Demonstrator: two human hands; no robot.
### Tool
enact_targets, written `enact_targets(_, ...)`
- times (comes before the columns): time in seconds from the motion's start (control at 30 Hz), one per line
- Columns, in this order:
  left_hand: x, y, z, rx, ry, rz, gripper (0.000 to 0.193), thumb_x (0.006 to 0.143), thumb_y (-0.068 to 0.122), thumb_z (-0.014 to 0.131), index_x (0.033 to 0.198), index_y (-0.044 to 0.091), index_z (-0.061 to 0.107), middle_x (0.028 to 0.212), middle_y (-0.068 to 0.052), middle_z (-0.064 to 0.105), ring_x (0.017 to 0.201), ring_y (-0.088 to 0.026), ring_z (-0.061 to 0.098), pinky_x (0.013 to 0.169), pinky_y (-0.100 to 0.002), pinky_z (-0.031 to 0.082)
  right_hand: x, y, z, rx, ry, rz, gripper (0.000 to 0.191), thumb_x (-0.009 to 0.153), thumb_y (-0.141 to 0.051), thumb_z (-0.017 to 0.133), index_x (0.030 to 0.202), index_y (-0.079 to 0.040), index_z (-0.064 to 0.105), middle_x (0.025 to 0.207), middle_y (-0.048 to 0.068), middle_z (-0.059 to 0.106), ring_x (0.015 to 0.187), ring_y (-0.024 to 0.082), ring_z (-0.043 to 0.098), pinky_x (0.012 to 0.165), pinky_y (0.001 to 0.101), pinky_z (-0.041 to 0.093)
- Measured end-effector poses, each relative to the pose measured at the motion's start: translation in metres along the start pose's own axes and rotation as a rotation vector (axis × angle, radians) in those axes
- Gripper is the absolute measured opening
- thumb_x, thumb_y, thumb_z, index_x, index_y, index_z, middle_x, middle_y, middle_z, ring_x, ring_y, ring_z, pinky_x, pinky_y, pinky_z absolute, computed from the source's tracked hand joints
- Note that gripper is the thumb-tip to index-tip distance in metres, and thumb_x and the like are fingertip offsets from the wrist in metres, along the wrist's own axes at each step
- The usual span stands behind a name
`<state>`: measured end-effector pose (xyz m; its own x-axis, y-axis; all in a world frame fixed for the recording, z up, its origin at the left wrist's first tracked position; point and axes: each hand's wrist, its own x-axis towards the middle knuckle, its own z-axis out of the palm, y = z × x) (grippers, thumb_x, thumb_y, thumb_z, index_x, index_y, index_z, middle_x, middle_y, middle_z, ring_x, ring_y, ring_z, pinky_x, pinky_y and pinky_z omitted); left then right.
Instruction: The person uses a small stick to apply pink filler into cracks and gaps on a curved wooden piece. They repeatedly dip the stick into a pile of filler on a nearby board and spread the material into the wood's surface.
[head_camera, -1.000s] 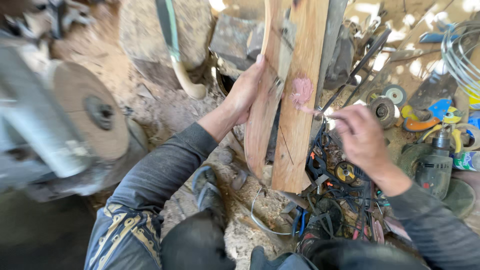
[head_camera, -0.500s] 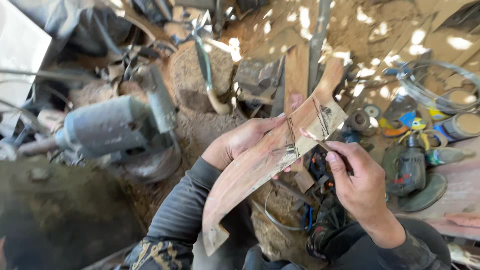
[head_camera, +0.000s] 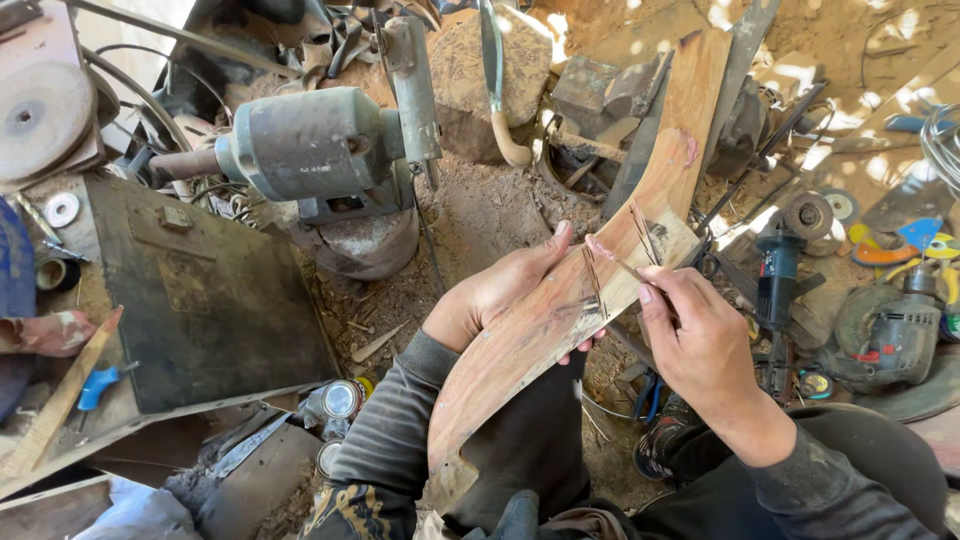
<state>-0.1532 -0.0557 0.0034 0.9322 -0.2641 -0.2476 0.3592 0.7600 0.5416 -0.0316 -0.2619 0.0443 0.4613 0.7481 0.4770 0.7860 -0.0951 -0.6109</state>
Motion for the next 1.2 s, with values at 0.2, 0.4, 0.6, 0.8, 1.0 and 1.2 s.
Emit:
enact_targets(0.2,-0.007,0.006,0.002,0.044,0.051,-0.011,0.081,0.104,0.073,0.029,0.141,0.003,0.050,0.100,-0.026,0.069,0.080,-0.034,0.072,0.064,-0.045,0.062,-0.001,0.000,0.003,-0.042,-0.023,-0.023,0.017,0.101,-0.009,0.065,0.116,-0.002,0.066,0.094,0.014,0.067,0.077,0.031,0.068,0.067,0.0384,0.053)
enact_targets(0.4,0.000,0.006,0.001,0.067,0.128,-0.038,0.085,0.102,0.074,0.029,0.138,0.000,0.052,0.097,-0.025,0.070,0.077,-0.033,0.073,0.063,-0.044,0.063,0.000,0.005,0.008,-0.101,-0.051,0.015,0.017,0.100,-0.009,0.066,0.116,-0.003,0.068,0.094,0.013,0.068,0.072,0.029,0.070,0.061,0.0368,0.054)
enact_targets(0.6,0.006,0.004,-0.002,0.048,0.111,-0.019,0.084,0.104,0.073,0.029,0.139,0.000,0.052,0.098,-0.024,0.069,0.077,-0.033,0.073,0.064,-0.044,0.063,-0.003,0.011,0.009,-0.120,-0.045,-0.078,0.020,0.099,-0.007,0.066,0.119,-0.003,0.068,0.098,0.012,0.067,0.077,0.029,0.071,0.064,0.0359,0.056)
enact_targets(0.8,0.009,0.007,0.000,0.040,0.098,0.007,0.078,0.103,0.071,0.029,0.147,0.009,0.046,0.103,-0.023,0.070,0.078,-0.032,0.073,0.065,-0.045,0.064,-0.007,0.010,0.009,-0.243,-0.121,-0.135,0.030,0.094,-0.005,0.068,0.125,-0.003,0.068,0.096,0.010,0.063,0.068,0.026,0.069,0.061,0.0366,0.056)
enact_targets(1.0,0.005,0.006,-0.001,0.022,0.067,0.028,0.077,0.105,0.070,0.029,0.153,0.012,0.044,0.105,-0.023,0.069,0.082,-0.032,0.073,0.066,-0.045,0.064,-0.012,0.006,-0.002,-0.331,-0.217,-0.172,0.039,0.088,-0.003,0.067,0.126,-0.003,0.066,0.096,0.008,0.063,0.065,0.024,0.068,0.058,0.0356,0.056)
enact_targets(1.2,0.003,0.007,-0.004,-0.012,0.054,-0.002,0.081,0.104,0.071,0.028,0.146,0.005,0.048,0.102,-0.026,0.070,0.082,-0.034,0.074,0.068,-0.045,0.064,-0.015,0.008,-0.011,-0.264,-0.213,-0.189,0.029,0.089,-0.006,0.069,0.117,0.000,0.070,0.094,0.010,0.066,0.065,0.023,0.068,0.057,0.0332,0.056)
